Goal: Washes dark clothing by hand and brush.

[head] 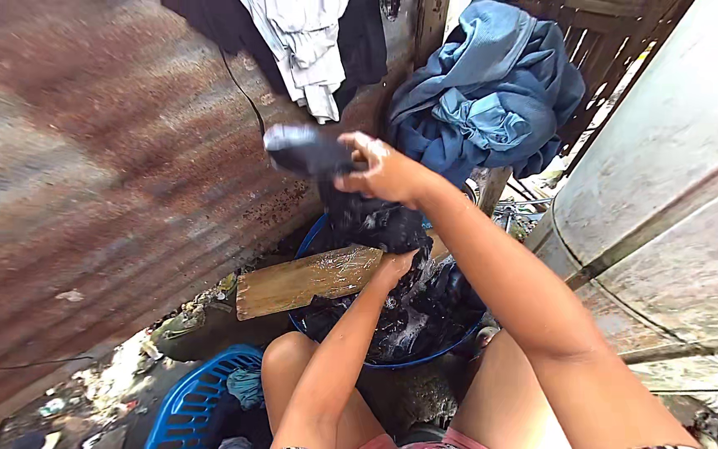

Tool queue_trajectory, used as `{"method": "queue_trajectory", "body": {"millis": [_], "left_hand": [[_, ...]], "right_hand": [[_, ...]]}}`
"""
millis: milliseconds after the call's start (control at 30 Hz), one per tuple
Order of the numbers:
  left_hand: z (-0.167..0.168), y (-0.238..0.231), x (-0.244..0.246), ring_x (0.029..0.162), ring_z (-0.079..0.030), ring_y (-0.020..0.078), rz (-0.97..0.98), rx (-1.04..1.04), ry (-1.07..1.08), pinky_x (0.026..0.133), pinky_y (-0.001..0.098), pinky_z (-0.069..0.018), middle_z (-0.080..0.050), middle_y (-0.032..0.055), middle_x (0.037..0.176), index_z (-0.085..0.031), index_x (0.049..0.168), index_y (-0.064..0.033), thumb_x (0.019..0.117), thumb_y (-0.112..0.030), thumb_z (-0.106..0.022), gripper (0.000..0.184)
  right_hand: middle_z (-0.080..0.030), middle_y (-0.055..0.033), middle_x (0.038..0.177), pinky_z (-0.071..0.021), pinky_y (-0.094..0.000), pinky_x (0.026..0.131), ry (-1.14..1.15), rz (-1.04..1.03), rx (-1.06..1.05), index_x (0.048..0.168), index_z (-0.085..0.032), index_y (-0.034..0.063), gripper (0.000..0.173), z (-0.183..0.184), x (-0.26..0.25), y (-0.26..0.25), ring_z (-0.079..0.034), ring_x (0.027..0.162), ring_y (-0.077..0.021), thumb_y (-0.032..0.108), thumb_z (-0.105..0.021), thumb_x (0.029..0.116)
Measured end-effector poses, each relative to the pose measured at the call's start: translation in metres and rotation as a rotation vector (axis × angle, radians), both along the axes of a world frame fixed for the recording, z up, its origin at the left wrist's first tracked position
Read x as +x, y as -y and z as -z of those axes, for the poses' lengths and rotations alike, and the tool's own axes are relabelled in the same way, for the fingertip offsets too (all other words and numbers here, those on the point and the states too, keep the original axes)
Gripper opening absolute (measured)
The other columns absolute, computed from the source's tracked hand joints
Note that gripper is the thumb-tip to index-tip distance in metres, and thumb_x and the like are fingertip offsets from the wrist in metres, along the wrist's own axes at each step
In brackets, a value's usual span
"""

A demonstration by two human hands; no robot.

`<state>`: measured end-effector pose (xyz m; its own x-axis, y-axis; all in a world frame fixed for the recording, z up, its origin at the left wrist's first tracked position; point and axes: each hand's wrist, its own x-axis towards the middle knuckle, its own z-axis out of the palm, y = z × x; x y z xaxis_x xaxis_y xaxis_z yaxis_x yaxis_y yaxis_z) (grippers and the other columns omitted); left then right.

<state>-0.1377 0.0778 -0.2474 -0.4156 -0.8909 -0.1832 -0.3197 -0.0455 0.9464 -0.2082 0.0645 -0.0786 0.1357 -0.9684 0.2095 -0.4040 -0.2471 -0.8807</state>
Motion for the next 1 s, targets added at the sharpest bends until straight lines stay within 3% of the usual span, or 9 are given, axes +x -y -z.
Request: {"method": "queue_trajectory", "body": {"millis": [67, 200, 367, 500, 633, 700, 767, 900, 1000], "left_hand": [[-0.016, 0.008, 0.007, 0.138, -0.048, 0.0357, -0.114, 0.127, -0.032, 0.114, 0.0582, -0.0374, -0.054, 0.0256, 0.144, -0.056, 0.137, 0.0058, 0.1046, -0.039, -0.058, 0.055], [-0.040, 0.023, 0.022, 0.142, -0.044, 0.0298, -0.285, 0.234, -0.264, 0.115, 0.0527, -0.0374, -0.047, 0.0204, 0.152, -0.048, 0.146, 0.0009, 0.1061, -0.043, -0.052, 0.060], [-0.114, 0.024, 0.020, 0.114, -0.063, 0.0178, -0.259, 0.133, -0.634, 0.097, 0.0394, -0.0541, -0.064, 0.0102, 0.125, -0.051, 0.139, -0.0062, 0.1099, -0.035, -0.045, 0.041], [-0.181, 0.028, 0.034, 0.113, -0.064, 0.0156, -0.079, -0.094, -0.839, 0.098, 0.0386, -0.0553, -0.064, 0.0066, 0.120, -0.047, 0.138, -0.0093, 0.1134, -0.029, -0.030, 0.036], [-0.217, 0.038, 0.061, 0.114, -0.065, 0.0203, -0.071, -0.239, -0.971, 0.100, 0.0440, -0.0553, -0.064, 0.0093, 0.118, -0.049, 0.131, -0.0091, 0.1139, -0.027, -0.023, 0.036], [-0.199, 0.056, 0.076, 0.120, -0.061, 0.0232, -0.058, -0.376, -1.044, 0.105, 0.0489, -0.0514, -0.061, 0.0123, 0.125, -0.045, 0.136, -0.0076, 0.1126, -0.039, -0.010, 0.052], [-0.139, 0.067, 0.085, 0.126, -0.057, 0.0204, -0.073, -0.385, -1.037, 0.109, 0.0461, -0.0486, -0.057, 0.0088, 0.134, -0.037, 0.144, -0.0109, 0.1057, -0.058, 0.000, 0.071], [-0.012, 0.067, 0.087, 0.116, -0.068, 0.0234, -0.306, 0.300, -1.104, 0.097, 0.0426, -0.0562, -0.071, 0.0085, 0.122, -0.056, 0.131, -0.0113, 0.0965, -0.079, -0.017, 0.086], [0.014, 0.070, 0.095, 0.106, -0.068, 0.0207, -0.632, 0.508, -1.216, 0.093, 0.0414, -0.0576, -0.067, 0.0068, 0.111, -0.051, 0.127, -0.0126, 0.1007, -0.071, -0.033, 0.066]], "right_hand": [[-0.041, -0.0210, 0.160, -0.0412, -0.0469, 0.117, -0.123, 0.001, -0.047, 0.156, -0.039, 0.0000, 0.070, 0.024, -0.032, -0.004, -0.047, 0.143, -0.0327, 0.012, -0.071, 0.0952], [-0.056, -0.0273, 0.143, -0.0487, -0.0487, 0.106, -0.088, 0.117, 0.115, 0.141, -0.052, -0.0069, 0.054, 0.097, -0.089, -0.025, -0.058, 0.128, -0.0355, 0.002, -0.067, 0.0905], [-0.053, -0.0281, 0.147, -0.0450, -0.0548, 0.112, -0.039, -0.113, 0.396, 0.152, -0.043, -0.0029, 0.087, 0.186, -0.059, -0.042, -0.055, 0.133, -0.0397, 0.006, -0.087, 0.0781], [-0.066, -0.0224, 0.126, -0.0476, -0.0504, 0.108, 0.005, -0.074, 0.409, 0.138, -0.057, -0.0019, 0.053, 0.185, -0.019, -0.036, -0.063, 0.119, -0.0290, 0.017, -0.077, 0.0927], [-0.067, -0.0100, 0.113, -0.0534, -0.0280, 0.093, 0.360, 0.143, 0.221, 0.126, -0.061, -0.0041, 0.029, 0.155, -0.014, -0.026, -0.063, 0.102, -0.0076, 0.002, -0.065, 0.0974], [-0.067, -0.0095, 0.114, -0.0538, -0.0262, 0.094, 0.529, 0.209, 0.150, 0.125, -0.060, -0.0051, 0.028, 0.151, -0.016, -0.018, -0.063, 0.103, -0.0068, -0.004, -0.061, 0.0972], [-0.065, -0.0093, 0.121, -0.0548, -0.0269, 0.096, 0.696, 0.263, 0.137, 0.134, -0.053, -0.0031, 0.035, 0.151, -0.012, -0.017, -0.064, 0.108, -0.0079, -0.007, -0.054, 0.0993], [-0.061, -0.0169, 0.132, -0.0534, -0.0401, 0.096, 0.500, 0.267, 0.281, 0.144, -0.048, 0.0011, 0.049, 0.186, -0.002, -0.011, -0.063, 0.114, -0.0207, -0.008, -0.057, 0.0963], [-0.058, -0.0265, 0.137, -0.0496, -0.0583, 0.103, 0.143, 0.185, 0.471, 0.147, -0.044, 0.0026, 0.073, 0.250, 0.013, -0.007, -0.059, 0.124, -0.0388, 0.005, -0.079, 0.0829]]}}
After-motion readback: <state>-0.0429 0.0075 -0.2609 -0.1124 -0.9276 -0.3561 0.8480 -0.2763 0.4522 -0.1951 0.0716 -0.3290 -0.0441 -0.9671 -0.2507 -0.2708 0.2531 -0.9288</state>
